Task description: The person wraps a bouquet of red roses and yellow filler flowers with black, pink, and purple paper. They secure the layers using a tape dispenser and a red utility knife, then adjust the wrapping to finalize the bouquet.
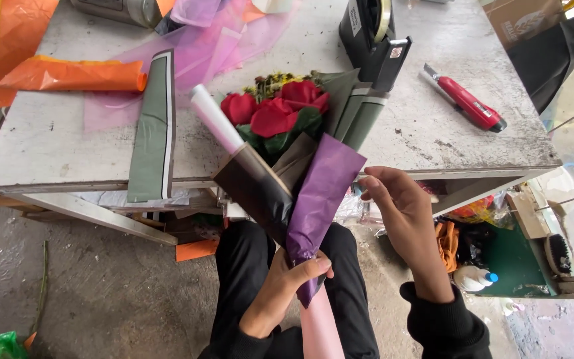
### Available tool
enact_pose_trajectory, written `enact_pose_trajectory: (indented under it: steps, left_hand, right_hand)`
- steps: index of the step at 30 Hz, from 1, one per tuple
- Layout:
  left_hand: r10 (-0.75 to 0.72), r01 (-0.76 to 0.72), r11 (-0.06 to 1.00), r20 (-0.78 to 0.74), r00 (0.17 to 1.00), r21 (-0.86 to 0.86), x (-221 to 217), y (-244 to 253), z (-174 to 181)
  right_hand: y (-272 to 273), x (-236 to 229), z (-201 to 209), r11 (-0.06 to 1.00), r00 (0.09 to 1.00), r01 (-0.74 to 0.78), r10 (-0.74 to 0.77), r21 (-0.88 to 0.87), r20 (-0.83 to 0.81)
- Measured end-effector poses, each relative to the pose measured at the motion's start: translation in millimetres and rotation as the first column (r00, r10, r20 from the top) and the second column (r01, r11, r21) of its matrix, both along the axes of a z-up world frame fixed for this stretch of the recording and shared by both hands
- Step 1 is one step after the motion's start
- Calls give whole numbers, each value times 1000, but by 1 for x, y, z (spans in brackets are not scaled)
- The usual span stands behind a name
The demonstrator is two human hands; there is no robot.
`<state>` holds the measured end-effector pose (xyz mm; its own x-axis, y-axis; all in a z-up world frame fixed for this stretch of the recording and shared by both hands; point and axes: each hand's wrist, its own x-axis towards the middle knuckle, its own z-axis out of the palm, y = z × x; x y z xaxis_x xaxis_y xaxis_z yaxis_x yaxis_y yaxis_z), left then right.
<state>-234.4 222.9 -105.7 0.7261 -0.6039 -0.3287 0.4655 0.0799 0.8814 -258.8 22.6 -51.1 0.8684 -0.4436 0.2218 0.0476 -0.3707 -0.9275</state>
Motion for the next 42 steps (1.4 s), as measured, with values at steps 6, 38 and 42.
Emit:
enact_pose_trajectory:
  steps: [6,38,42]
  left_hand:
    - [17,-30,933,-38,999,-359,6,-5,-5]
    - [-127,131,971,35,991,-202,6,7,3]
    - [-138,145,976,53,989,-160,7,9,6]
  right_hand:
    - [32,-36,-35,999,998,-39,40,20,-50]
    - [-8,62,-19,610,937,256,33,-750,347]
    - [-10,72,-13,612,932,248,62,-751,358]
